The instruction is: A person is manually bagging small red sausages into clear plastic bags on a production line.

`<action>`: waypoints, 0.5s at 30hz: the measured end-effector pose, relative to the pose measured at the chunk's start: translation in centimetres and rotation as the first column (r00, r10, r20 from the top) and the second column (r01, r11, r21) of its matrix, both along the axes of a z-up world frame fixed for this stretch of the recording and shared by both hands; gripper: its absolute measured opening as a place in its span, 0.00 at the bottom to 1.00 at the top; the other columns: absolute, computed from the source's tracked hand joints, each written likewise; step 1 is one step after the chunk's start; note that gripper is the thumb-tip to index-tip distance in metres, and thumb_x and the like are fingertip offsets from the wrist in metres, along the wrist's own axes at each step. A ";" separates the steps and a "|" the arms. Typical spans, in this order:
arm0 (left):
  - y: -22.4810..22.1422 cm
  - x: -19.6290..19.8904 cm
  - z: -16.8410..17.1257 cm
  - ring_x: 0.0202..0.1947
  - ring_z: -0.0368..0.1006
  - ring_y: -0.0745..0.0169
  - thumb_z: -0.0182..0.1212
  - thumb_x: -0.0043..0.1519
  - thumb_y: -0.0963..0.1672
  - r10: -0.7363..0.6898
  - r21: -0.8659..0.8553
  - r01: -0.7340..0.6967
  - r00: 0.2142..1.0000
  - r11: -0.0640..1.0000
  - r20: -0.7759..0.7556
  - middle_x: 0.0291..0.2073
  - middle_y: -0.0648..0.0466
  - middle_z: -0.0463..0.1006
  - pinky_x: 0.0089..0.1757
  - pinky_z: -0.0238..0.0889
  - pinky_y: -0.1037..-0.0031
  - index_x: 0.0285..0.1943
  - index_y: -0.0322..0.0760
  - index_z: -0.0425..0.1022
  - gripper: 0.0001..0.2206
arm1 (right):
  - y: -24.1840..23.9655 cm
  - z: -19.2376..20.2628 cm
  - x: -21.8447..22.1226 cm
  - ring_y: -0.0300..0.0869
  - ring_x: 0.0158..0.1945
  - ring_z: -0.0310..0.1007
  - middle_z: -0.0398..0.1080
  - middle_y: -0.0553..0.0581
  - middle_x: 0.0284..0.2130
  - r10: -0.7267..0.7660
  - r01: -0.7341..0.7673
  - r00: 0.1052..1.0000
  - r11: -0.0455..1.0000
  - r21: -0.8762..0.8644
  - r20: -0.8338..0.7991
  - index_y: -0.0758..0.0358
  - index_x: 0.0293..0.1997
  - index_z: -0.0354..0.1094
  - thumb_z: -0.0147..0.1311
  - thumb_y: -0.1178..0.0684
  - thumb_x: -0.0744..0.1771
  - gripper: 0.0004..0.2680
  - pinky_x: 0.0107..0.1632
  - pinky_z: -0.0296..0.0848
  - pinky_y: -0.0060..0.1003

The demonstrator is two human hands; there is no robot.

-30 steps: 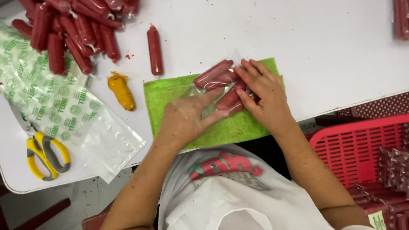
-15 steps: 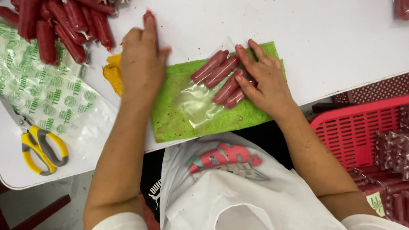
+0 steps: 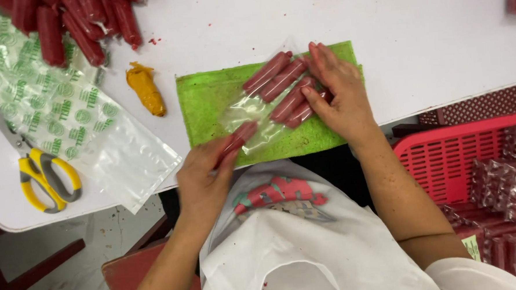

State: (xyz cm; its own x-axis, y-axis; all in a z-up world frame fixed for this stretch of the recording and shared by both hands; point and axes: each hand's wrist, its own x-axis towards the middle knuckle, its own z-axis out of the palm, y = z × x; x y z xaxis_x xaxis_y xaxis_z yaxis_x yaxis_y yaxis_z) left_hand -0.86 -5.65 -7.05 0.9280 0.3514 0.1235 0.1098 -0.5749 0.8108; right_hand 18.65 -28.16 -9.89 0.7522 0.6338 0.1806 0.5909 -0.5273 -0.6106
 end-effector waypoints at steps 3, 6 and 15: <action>-2.8 6.1 -2.1 0.43 0.73 0.52 0.64 0.63 0.38 -0.190 0.171 0.161 0.966 0.972 0.172 0.41 0.48 0.81 0.49 0.66 0.63 0.54 0.33 0.77 0.11 | 0.0 0.2 0.0 0.54 0.76 0.52 0.59 0.61 0.71 0.029 -0.029 0.999 1.000 0.003 -0.018 0.44 0.78 0.34 0.43 0.42 0.72 0.24 0.72 0.48 0.57; -3.9 9.2 -1.8 0.48 0.73 0.51 0.61 0.64 0.37 -0.319 0.259 0.275 0.936 0.926 0.147 0.46 0.45 0.80 0.56 0.63 0.57 0.57 0.31 0.75 0.13 | -0.1 2.1 0.8 0.55 0.73 0.59 0.62 0.67 0.68 0.033 -0.030 0.990 0.999 0.028 -0.139 0.40 0.78 0.29 0.52 0.49 0.71 0.30 0.70 0.56 0.51; -1.4 4.6 -2.2 0.27 0.70 0.56 0.66 0.60 0.39 -0.156 0.530 0.147 0.987 0.835 -0.028 0.29 0.53 0.75 0.22 0.64 0.69 0.38 0.39 0.78 0.03 | 2.3 7.1 6.5 0.68 0.74 0.44 0.42 0.63 0.77 0.171 -0.077 0.788 0.981 0.181 -0.591 0.32 0.75 0.31 0.27 0.14 0.62 0.34 0.65 0.56 0.65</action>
State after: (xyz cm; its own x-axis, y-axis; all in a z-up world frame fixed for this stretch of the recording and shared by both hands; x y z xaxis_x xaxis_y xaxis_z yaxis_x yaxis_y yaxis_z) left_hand 3.74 -7.05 -9.25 0.9606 0.0834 0.2651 -0.0243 -0.9251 0.3790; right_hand 25.12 -25.86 -2.83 0.6547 0.7321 -0.1880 0.1334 -0.3567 -0.9246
